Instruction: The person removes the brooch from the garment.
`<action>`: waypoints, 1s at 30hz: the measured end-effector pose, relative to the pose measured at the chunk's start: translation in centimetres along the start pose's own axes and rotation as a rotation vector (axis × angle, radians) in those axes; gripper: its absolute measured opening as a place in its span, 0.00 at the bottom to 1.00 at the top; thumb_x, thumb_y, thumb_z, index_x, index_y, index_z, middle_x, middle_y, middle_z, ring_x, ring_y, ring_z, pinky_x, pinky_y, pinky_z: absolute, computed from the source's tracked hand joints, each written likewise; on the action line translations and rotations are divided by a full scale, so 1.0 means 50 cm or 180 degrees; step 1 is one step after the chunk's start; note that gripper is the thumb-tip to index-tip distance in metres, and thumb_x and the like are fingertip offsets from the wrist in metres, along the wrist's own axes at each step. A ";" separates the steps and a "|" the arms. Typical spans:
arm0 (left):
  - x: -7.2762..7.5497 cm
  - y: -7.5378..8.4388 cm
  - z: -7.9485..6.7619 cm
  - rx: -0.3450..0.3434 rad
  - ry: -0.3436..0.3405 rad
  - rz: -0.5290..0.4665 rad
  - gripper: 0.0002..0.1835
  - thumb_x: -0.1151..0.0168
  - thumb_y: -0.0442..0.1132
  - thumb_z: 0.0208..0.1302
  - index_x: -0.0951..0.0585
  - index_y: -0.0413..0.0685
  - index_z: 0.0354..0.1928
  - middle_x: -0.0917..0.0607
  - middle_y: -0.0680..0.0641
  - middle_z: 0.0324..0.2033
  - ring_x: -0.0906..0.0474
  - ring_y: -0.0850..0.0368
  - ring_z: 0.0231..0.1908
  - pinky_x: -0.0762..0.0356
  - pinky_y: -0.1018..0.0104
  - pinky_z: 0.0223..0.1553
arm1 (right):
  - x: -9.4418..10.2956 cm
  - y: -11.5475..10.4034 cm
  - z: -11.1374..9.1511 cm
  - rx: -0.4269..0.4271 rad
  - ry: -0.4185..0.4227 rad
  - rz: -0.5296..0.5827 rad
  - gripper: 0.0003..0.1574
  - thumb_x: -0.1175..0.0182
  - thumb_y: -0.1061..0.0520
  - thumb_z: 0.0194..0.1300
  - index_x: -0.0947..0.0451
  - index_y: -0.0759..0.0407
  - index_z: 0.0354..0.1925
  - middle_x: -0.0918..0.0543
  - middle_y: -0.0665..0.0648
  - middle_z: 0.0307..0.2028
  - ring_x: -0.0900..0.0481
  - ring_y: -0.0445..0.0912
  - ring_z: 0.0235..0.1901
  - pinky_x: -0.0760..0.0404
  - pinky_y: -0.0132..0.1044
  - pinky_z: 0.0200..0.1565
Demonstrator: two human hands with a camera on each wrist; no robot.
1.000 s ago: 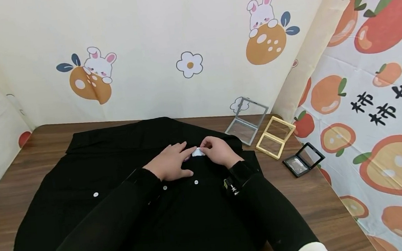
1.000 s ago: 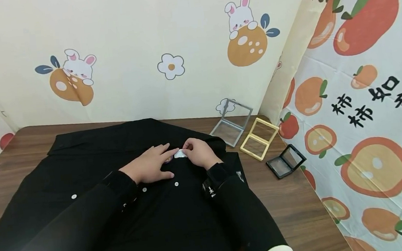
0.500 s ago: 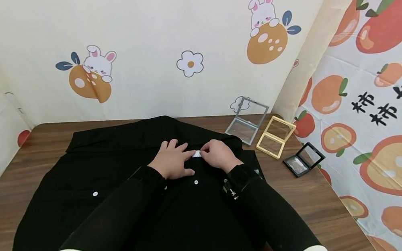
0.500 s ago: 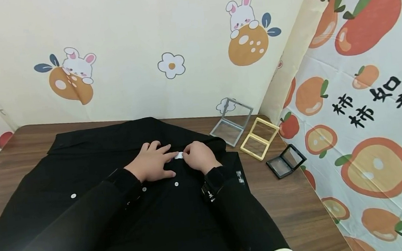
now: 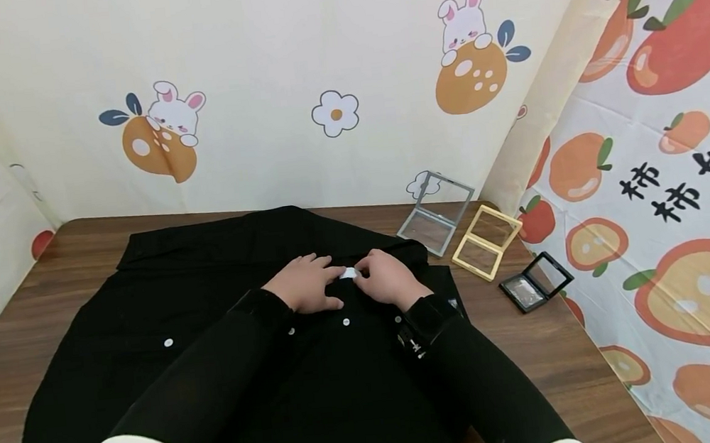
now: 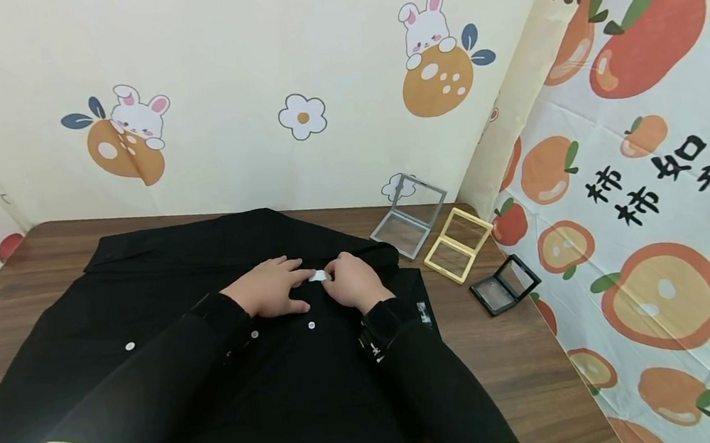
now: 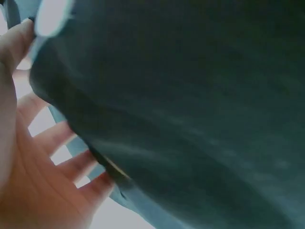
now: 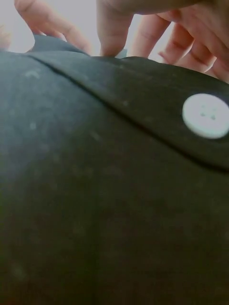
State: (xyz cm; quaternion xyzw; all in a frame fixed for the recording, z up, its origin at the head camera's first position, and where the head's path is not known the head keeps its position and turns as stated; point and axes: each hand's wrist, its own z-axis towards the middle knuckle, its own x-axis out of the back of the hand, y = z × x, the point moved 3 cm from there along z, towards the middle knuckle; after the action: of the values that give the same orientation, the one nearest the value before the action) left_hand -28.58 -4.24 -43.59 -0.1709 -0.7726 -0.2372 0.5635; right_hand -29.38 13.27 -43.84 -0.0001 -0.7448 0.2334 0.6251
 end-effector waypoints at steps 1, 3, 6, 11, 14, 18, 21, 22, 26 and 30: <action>-0.002 -0.003 0.001 0.0008 -0.0036 -0.0034 0.40 0.39 0.64 0.70 0.35 0.61 0.79 0.39 0.42 0.78 0.50 0.37 0.78 0.53 0.42 0.76 | 0.001 0.000 -0.002 0.0005 -0.0019 -0.0013 0.17 0.39 0.51 0.75 0.13 0.57 0.54 0.20 0.55 0.47 0.23 0.47 0.41 0.23 0.43 0.50; -0.006 -0.008 0.001 0.0019 -0.0078 -0.0082 0.41 0.39 0.65 0.70 0.37 0.63 0.80 0.42 0.43 0.79 0.52 0.39 0.78 0.53 0.42 0.76 | 0.001 0.001 -0.007 0.0018 -0.0054 -0.0058 0.18 0.38 0.50 0.75 0.15 0.57 0.56 0.20 0.56 0.48 0.22 0.47 0.42 0.22 0.44 0.51; -0.010 -0.013 0.003 0.0007 -0.0089 -0.0118 0.41 0.40 0.65 0.70 0.38 0.65 0.81 0.43 0.44 0.80 0.54 0.40 0.79 0.55 0.42 0.76 | 0.001 0.002 -0.015 0.0050 -0.0106 -0.0172 0.22 0.38 0.48 0.75 0.18 0.57 0.61 0.21 0.56 0.51 0.22 0.48 0.46 0.22 0.45 0.53; -0.009 -0.012 -0.001 -0.0009 -0.0092 -0.0108 0.41 0.40 0.65 0.71 0.39 0.64 0.81 0.43 0.44 0.80 0.54 0.39 0.79 0.55 0.40 0.76 | -0.002 -0.004 -0.034 0.0186 -0.0223 -0.0333 0.31 0.38 0.46 0.75 0.26 0.55 0.70 0.24 0.57 0.58 0.24 0.51 0.55 0.23 0.46 0.56; -0.008 -0.008 -0.005 -0.0014 -0.0107 -0.0112 0.41 0.40 0.64 0.71 0.38 0.62 0.81 0.43 0.43 0.80 0.54 0.38 0.79 0.55 0.40 0.76 | -0.005 -0.009 -0.049 0.0268 -0.0264 -0.0448 0.35 0.38 0.44 0.75 0.29 0.53 0.73 0.25 0.58 0.61 0.26 0.52 0.58 0.24 0.47 0.58; -0.008 -0.004 -0.006 -0.0040 -0.0103 -0.0148 0.41 0.40 0.63 0.71 0.38 0.61 0.81 0.43 0.43 0.79 0.54 0.39 0.79 0.55 0.40 0.76 | -0.008 -0.017 -0.066 0.0309 -0.0277 -0.0660 0.37 0.38 0.43 0.74 0.30 0.52 0.74 0.26 0.57 0.62 0.27 0.52 0.58 0.25 0.48 0.59; -0.006 -0.003 -0.007 -0.0034 -0.0080 -0.0158 0.40 0.40 0.63 0.71 0.38 0.62 0.81 0.43 0.43 0.79 0.54 0.39 0.79 0.55 0.40 0.76 | -0.009 -0.024 -0.075 0.0331 -0.0265 -0.0827 0.37 0.38 0.42 0.74 0.31 0.51 0.75 0.26 0.57 0.62 0.28 0.52 0.58 0.25 0.48 0.59; -0.006 -0.003 -0.008 -0.0031 -0.0071 -0.0159 0.40 0.40 0.63 0.71 0.38 0.61 0.80 0.43 0.43 0.79 0.54 0.39 0.79 0.55 0.40 0.76 | -0.009 -0.027 -0.078 0.0337 -0.0262 -0.0880 0.37 0.38 0.42 0.74 0.31 0.51 0.75 0.26 0.57 0.62 0.28 0.52 0.57 0.25 0.48 0.58; -0.006 -0.004 -0.009 -0.0015 -0.0080 -0.0159 0.40 0.40 0.63 0.72 0.38 0.61 0.80 0.43 0.42 0.79 0.54 0.39 0.79 0.55 0.40 0.76 | -0.011 -0.037 -0.085 0.0357 -0.0266 -0.1078 0.37 0.40 0.41 0.76 0.32 0.51 0.76 0.26 0.58 0.63 0.29 0.52 0.58 0.25 0.48 0.58; -0.010 -0.007 -0.009 -0.0010 -0.0110 -0.0161 0.40 0.40 0.63 0.72 0.38 0.61 0.81 0.43 0.42 0.79 0.54 0.39 0.79 0.55 0.39 0.76 | -0.015 -0.042 -0.088 0.0339 -0.0285 -0.1193 0.36 0.42 0.41 0.77 0.32 0.50 0.76 0.27 0.59 0.65 0.29 0.54 0.60 0.24 0.49 0.58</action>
State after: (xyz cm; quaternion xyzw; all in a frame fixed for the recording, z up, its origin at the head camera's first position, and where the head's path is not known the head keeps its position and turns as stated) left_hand -28.25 -4.75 -44.03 -0.1563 -0.7859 -0.2496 0.5437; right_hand -24.50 12.69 -43.34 0.1820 -0.7455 0.1518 0.6230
